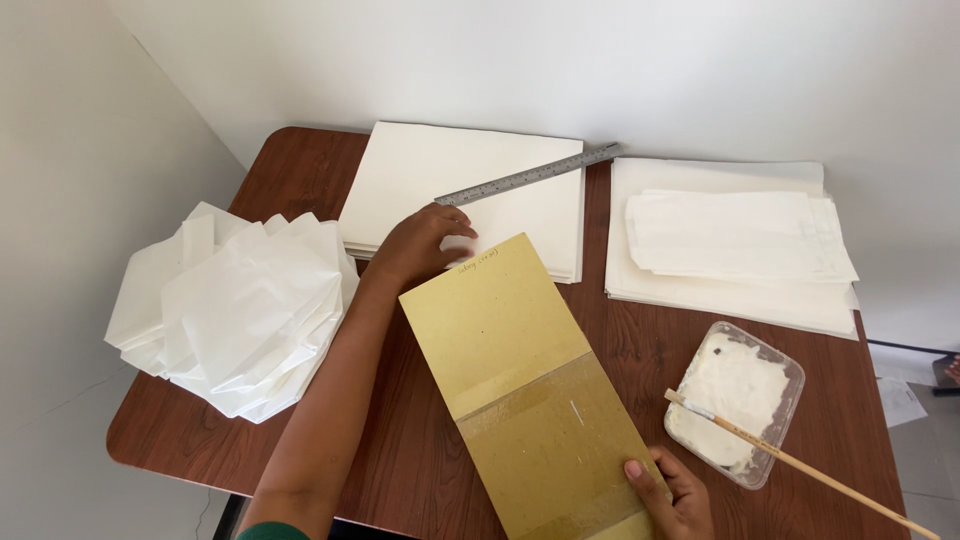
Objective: Manually assembling bags by folding material sheets and applying glue with a brush.
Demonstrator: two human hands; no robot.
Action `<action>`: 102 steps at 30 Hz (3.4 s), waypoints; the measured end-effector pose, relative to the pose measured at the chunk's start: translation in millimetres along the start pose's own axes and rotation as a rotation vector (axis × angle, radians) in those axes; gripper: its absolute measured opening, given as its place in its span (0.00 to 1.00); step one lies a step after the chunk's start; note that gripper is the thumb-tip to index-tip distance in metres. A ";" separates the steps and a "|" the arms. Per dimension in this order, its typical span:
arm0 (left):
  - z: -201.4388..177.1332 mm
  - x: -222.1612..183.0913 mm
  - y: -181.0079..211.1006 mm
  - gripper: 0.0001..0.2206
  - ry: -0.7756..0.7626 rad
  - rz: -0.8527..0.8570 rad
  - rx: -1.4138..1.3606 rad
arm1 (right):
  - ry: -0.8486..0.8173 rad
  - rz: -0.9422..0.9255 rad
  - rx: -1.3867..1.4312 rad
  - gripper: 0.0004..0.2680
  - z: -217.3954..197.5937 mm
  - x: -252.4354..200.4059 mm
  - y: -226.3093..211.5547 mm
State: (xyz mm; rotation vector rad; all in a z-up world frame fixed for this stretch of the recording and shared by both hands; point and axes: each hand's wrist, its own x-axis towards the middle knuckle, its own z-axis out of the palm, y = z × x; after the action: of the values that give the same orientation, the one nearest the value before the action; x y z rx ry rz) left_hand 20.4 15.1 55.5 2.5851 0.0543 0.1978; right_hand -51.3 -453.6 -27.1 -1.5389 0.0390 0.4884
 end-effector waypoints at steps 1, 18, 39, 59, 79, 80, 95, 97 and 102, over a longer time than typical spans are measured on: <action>-0.2 1.3 0.5 0.14 -0.066 -0.041 0.031 | -0.014 -0.027 -0.008 0.08 -1.3 0.1 2.7; 11.2 2.9 -13.2 0.19 0.030 -0.036 -0.121 | -0.026 -0.040 -0.056 0.08 -4.1 -1.5 4.6; -3.0 22.4 12.9 0.05 0.281 0.056 0.052 | 0.019 -0.013 -0.034 0.08 -6.8 -1.3 9.8; -21.5 18.7 28.1 0.03 -0.149 -0.292 -0.307 | 0.025 -0.034 0.041 0.07 2.2 -11.1 -3.1; -7.8 21.5 26.1 0.03 -0.087 -0.055 -0.040 | 0.065 -0.047 0.010 0.07 -0.6 -10.7 0.8; -4.1 23.4 21.0 0.03 -0.049 0.018 -0.051 | 0.060 -0.065 0.028 0.07 0.7 -10.5 0.0; -0.3 26.0 43.3 0.09 0.079 -0.123 -0.147 | 0.071 -0.023 0.093 0.06 1.7 -9.3 3.2; -0.3 29.3 41.1 0.10 0.079 -0.137 -0.130 | 0.060 -0.045 0.094 0.06 -0.4 -6.9 8.1; -13.0 39.9 53.2 0.11 -0.009 -0.346 -0.233 | 0.106 -0.040 0.082 0.07 7.3 -12.1 -4.0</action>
State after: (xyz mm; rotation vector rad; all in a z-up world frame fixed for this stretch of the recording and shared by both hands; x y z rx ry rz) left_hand 57.8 -20.4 99.5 2.2995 0.4447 0.0600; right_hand -62.9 -449.8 -19.0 -1.4813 0.1083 0.3685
